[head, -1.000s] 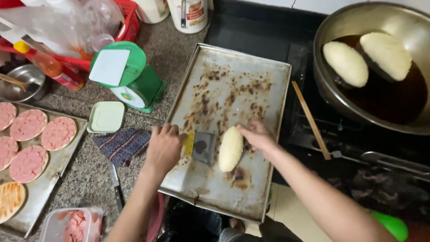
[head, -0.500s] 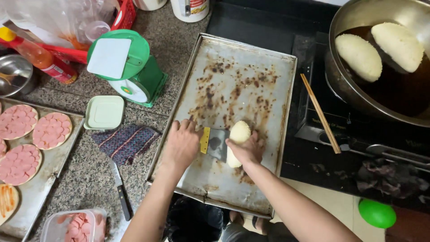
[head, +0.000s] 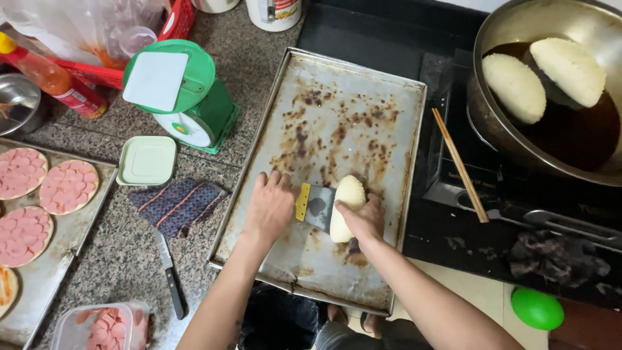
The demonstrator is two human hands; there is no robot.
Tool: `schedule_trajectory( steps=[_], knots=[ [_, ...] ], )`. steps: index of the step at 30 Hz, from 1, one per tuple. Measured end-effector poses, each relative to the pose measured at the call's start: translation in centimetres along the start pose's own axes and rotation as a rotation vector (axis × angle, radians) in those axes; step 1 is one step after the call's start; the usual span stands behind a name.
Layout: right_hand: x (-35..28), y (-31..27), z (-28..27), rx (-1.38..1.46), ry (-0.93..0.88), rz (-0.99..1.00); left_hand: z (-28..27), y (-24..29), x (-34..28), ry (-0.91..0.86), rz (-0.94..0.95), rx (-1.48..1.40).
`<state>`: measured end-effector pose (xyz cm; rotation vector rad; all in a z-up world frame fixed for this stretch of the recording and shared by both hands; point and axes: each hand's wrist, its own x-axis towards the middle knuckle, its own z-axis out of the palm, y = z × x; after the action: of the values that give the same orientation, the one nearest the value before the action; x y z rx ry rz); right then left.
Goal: The recorder fries donuts and bread in a deep fryer and places them on cooling trays.
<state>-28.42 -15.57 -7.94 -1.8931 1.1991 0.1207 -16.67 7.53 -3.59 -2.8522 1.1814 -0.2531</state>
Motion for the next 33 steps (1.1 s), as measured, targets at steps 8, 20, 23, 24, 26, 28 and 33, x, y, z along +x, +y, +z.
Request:
schedule_trajectory(
  steps=[8, 20, 23, 24, 26, 28, 33],
  knots=[
    [-2.0, -1.9, -1.9, 0.091, -0.056, -0.022, 1.3, 0.5, 0.3, -0.017, -0.008, 0.014],
    [-3.1, -2.8, -4.6, 0.190, -0.166, -0.066, -5.2, 0.6, -0.5, 0.007, -0.029, -0.048],
    [-5.2, -4.7, -6.8, 0.254, -0.223, -0.109, -8.4, 0.4, -1.5, -0.032, -0.068, -0.063],
    [-5.5, -5.4, -7.7, 0.294, -0.259, -0.144, -9.5, 0.4, -1.5, -0.053, -0.100, -0.074],
    [-7.4, -7.6, -11.0, 0.350, -0.292, -0.175, -12.7, 0.8, -2.0, -0.035, -0.123, -0.088],
    [-7.6, -8.6, -14.3, 0.406, -0.323, -0.207, -16.2, 1.8, -2.1, -0.017, -0.143, -0.105],
    [-6.5, -10.6, -23.8, 0.452, -0.496, -0.321, -24.1, 5.0, -0.7, 0.237, -0.176, -0.284]
  ],
)
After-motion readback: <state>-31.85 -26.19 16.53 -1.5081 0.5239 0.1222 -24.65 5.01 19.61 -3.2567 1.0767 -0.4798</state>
